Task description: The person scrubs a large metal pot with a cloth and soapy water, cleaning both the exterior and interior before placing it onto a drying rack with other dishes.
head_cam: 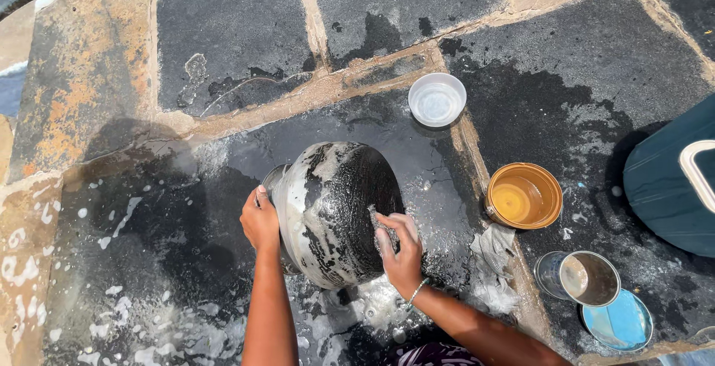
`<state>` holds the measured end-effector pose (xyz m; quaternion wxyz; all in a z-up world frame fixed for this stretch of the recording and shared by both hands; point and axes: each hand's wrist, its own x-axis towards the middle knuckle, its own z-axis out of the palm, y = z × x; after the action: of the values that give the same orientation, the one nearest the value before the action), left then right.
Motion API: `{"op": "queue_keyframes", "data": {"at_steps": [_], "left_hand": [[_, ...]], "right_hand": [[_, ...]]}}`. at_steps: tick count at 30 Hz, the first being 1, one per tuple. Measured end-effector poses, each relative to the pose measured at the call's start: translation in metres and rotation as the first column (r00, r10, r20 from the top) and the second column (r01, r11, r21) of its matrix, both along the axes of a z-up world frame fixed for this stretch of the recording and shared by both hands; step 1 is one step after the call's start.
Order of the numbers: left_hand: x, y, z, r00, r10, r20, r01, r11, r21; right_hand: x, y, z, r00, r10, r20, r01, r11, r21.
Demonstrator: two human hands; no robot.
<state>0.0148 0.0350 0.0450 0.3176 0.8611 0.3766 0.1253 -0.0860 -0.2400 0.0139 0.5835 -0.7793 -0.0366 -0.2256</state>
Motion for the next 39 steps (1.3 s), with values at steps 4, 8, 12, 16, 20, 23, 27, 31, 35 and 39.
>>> {"op": "queue_keyframes", "data": {"at_steps": [4,8,12,16,20,23,27,31,35,39], "left_hand": [[-0.010,-0.002,0.000,0.999,0.013,0.049,-0.011,0.999,-0.033],[-0.008,-0.006,0.004,0.997,0.074,-0.006,-0.074,0.997,-0.006],[-0.006,-0.007,0.002,0.997,0.082,-0.002,-0.082,0.997,-0.014],[-0.015,-0.005,-0.002,0.997,0.043,0.065,-0.045,0.999,0.027],[-0.041,-0.012,0.004,0.988,0.080,0.135,-0.076,0.997,-0.033],[-0.065,-0.019,0.009,0.986,0.078,0.146,-0.064,0.993,-0.101],[-0.084,-0.017,-0.003,0.955,0.068,0.290,-0.021,0.986,-0.162],[-0.086,-0.014,-0.013,0.884,-0.011,0.468,0.085,0.987,-0.138],[-0.072,-0.019,-0.002,0.936,0.039,0.349,0.020,0.986,-0.163],[-0.046,-0.016,0.006,0.980,0.059,0.189,-0.036,0.991,-0.126]], "right_hand": [[0.090,0.005,0.004,0.997,-0.051,0.057,0.053,0.998,-0.027],[0.102,-0.028,-0.069,0.952,-0.183,-0.245,0.180,0.983,-0.034],[0.026,-0.021,-0.061,0.975,-0.142,-0.170,0.150,0.988,0.034],[0.037,-0.004,0.022,0.999,-0.006,0.038,0.009,0.998,-0.064],[0.120,0.006,0.043,0.986,0.158,0.059,-0.150,0.981,-0.126],[0.182,-0.008,-0.015,0.983,0.176,-0.046,-0.181,0.976,-0.123],[0.190,-0.040,-0.123,0.670,0.246,-0.701,-0.114,0.967,0.230],[0.195,-0.038,-0.108,0.636,0.246,-0.732,-0.122,0.968,0.219],[0.189,-0.012,0.001,0.949,0.206,-0.239,-0.251,0.953,-0.173],[0.104,-0.002,0.077,0.921,0.388,0.019,-0.376,0.903,-0.209]]}}
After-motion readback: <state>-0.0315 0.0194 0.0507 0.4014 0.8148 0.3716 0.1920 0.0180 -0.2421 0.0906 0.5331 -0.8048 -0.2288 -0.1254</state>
